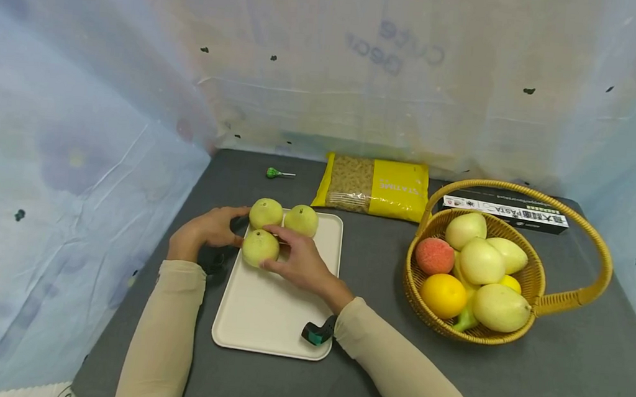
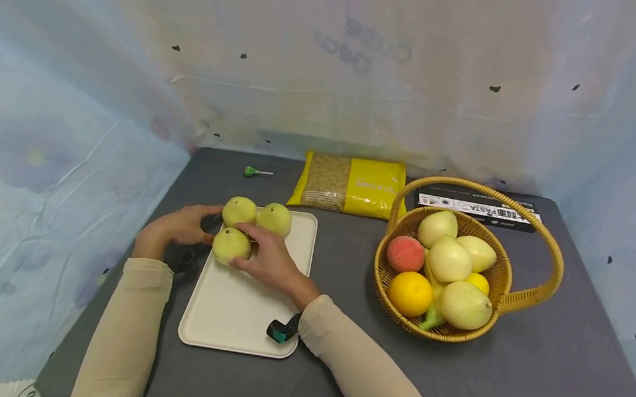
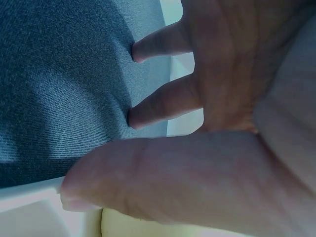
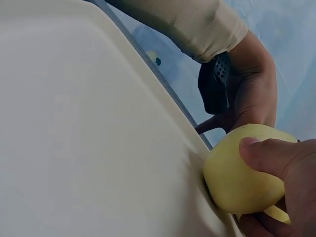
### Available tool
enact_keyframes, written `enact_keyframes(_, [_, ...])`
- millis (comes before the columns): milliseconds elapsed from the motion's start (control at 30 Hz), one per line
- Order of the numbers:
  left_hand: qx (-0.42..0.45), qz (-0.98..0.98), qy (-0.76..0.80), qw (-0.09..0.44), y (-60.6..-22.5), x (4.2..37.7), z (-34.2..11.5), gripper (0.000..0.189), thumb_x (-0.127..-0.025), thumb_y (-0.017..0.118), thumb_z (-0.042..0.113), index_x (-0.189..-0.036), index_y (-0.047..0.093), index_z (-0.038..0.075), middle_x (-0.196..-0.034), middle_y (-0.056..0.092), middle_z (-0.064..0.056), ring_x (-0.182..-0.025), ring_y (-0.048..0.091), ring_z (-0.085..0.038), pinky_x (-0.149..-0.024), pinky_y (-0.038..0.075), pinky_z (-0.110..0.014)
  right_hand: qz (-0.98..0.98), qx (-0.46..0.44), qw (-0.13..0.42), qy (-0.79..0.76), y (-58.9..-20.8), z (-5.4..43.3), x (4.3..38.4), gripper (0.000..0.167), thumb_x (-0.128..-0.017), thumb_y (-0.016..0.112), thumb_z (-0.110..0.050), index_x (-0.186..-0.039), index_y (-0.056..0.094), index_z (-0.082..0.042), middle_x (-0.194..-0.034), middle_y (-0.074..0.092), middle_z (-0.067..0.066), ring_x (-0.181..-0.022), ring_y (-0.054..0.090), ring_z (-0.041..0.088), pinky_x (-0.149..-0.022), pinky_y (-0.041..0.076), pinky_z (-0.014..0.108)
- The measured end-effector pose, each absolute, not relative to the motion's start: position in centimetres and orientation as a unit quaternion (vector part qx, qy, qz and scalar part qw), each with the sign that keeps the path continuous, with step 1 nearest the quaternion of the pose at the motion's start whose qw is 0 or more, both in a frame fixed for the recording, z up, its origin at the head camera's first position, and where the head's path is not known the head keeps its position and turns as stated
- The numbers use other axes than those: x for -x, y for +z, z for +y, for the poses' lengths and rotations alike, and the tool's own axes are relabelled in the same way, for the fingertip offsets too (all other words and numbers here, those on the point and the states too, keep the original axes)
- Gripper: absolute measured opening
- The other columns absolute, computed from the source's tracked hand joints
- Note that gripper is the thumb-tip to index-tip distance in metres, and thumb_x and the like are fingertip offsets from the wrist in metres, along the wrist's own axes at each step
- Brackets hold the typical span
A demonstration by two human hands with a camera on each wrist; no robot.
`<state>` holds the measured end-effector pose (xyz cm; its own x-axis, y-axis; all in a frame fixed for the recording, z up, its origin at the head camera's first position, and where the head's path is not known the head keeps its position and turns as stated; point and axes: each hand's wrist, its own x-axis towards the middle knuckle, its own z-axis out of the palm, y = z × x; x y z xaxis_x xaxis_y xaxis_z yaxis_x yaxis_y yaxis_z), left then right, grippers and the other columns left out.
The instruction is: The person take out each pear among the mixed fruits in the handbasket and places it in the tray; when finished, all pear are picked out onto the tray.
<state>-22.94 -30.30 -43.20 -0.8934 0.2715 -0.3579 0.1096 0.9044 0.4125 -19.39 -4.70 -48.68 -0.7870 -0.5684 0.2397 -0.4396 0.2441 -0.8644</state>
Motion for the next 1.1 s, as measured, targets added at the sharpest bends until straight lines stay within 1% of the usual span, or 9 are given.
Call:
enact_keyframes(133, [-0.096, 0.954, 0.193, 0.21, -43.3, 23.1, -30.3, 0.092, -0.096, 0.085, 0.027, -0.172, 0.036, 0.008, -0.173, 0.038, -0.029, -0.158, 0.033, -0.059, -0.123, 0.035, -0.077, 0.809, 0.329, 0.036, -0.486, -48.0, -4.1, 19.1, 0.074, -0.088, 0.094, -0.015, -0.154, 0.062, -0.008, -0.151, 0.068, 0.008, -0.134, 0.069, 0.024, -0.112, 0.059, 0.035])
enact_keyframes(267, [-0.088, 0.954, 0.189, 0.214, -43.3, 23.1, -30.2, 0.093, -0.097, 0.085, 0.027, -0.173, 0.035, 0.009, -0.174, 0.036, -0.029, -0.159, 0.032, -0.059, -0.124, 0.034, -0.077, 0.812, 0.337, 0.031, -0.476, -46.7, -1.8, 18.1, 0.073, -0.09, 0.093, -0.021, -0.155, 0.062, -0.009, -0.155, 0.066, 0.005, -0.139, 0.067, 0.025, -0.114, 0.058, 0.038])
enact_keyframes(367, [-0.086, 0.954, 0.187, 0.217, -43.4, 23.2, -30.2, 0.093, -0.098, 0.084, 0.028, -0.173, 0.033, 0.009, -0.175, 0.034, -0.028, -0.16, 0.028, -0.059, -0.125, 0.031, -0.078, 0.804, 0.346, 0.039, -0.482, -45.3, 0.9, 16.9, 0.072, -0.091, 0.093, -0.025, -0.155, 0.063, -0.012, -0.157, 0.065, 0.004, -0.143, 0.064, 0.023, -0.116, 0.056, 0.037])
enact_keyframes(567, [-0.084, 0.953, 0.188, 0.223, -43.4, 23.3, -30.3, 0.094, -0.098, 0.083, 0.03, -0.174, 0.032, 0.01, -0.176, 0.032, -0.028, -0.16, 0.023, -0.061, -0.125, 0.028, -0.08, 0.795, 0.365, 0.044, -0.483, -42.2, 7.3, 14.2, 0.07, -0.089, 0.095, -0.028, -0.152, 0.067, -0.019, -0.153, 0.069, 0.002, -0.139, 0.067, 0.021, -0.117, 0.055, 0.036])
enact_keyframes(667, [-0.082, 0.952, 0.189, 0.225, -43.3, 23.2, -30.3, 0.094, -0.098, 0.083, 0.031, -0.174, 0.031, 0.01, -0.176, 0.031, -0.029, -0.16, 0.022, -0.062, -0.124, 0.028, -0.081, 0.797, 0.364, 0.032, -0.481, -40.7, 10.7, 12.8, 0.072, -0.087, 0.097, -0.026, -0.152, 0.067, -0.021, -0.152, 0.069, 0.0, -0.139, 0.068, 0.018, -0.117, 0.055, 0.035])
enact_keyframes(733, [-0.081, 0.952, 0.191, 0.226, -43.3, 23.2, -30.3, 0.094, -0.099, 0.083, 0.03, -0.174, 0.03, 0.011, -0.176, 0.031, -0.029, -0.161, 0.021, -0.062, -0.124, 0.027, -0.081, 0.803, 0.363, 0.014, -0.473, -39.8, 12.9, 11.9, 0.074, -0.085, 0.098, -0.024, -0.153, 0.067, -0.022, -0.151, 0.07, -0.002, -0.139, 0.067, 0.017, -0.117, 0.054, 0.031])
enact_keyframes(867, [-0.079, 0.952, 0.193, 0.226, -43.3, 23.2, -30.3, 0.094, -0.099, 0.083, 0.03, -0.174, 0.03, 0.011, -0.176, 0.031, -0.029, -0.161, 0.021, -0.062, -0.125, 0.027, -0.081, 0.826, 0.333, -0.018, -0.454, -38.3, 17.3, 10.1, 0.079, -0.081, 0.099, -0.016, -0.153, 0.066, -0.023, -0.151, 0.07, -0.004, -0.139, 0.065, 0.01, -0.115, 0.05, 0.019])
enact_keyframes(1000, [-0.079, 0.952, 0.191, 0.225, -43.3, 23.0, -30.2, 0.095, -0.098, 0.084, 0.031, -0.174, 0.031, 0.011, -0.176, 0.031, -0.029, -0.161, 0.022, -0.062, -0.124, 0.028, -0.08, 0.842, 0.294, -0.049, -0.449, -37.4, 21.3, 8.5, 0.083, -0.077, 0.098, 0.001, -0.152, 0.066, -0.015, -0.151, 0.07, 0.004, -0.14, 0.063, 0.007, -0.117, 0.047, 0.015])
enact_keyframes(1100, [-0.081, 0.953, 0.189, 0.223, -43.4, 23.1, -30.3, 0.095, -0.098, 0.084, 0.031, -0.174, 0.031, 0.01, -0.175, 0.032, -0.03, -0.16, 0.022, -0.062, -0.124, 0.028, -0.08, 0.857, 0.271, -0.086, -0.431, -37.2, 23.8, 7.6, 0.087, -0.073, 0.096, 0.011, -0.152, 0.066, -0.012, -0.151, 0.069, 0.005, -0.141, 0.061, 0.004, -0.115, 0.046, 0.011])
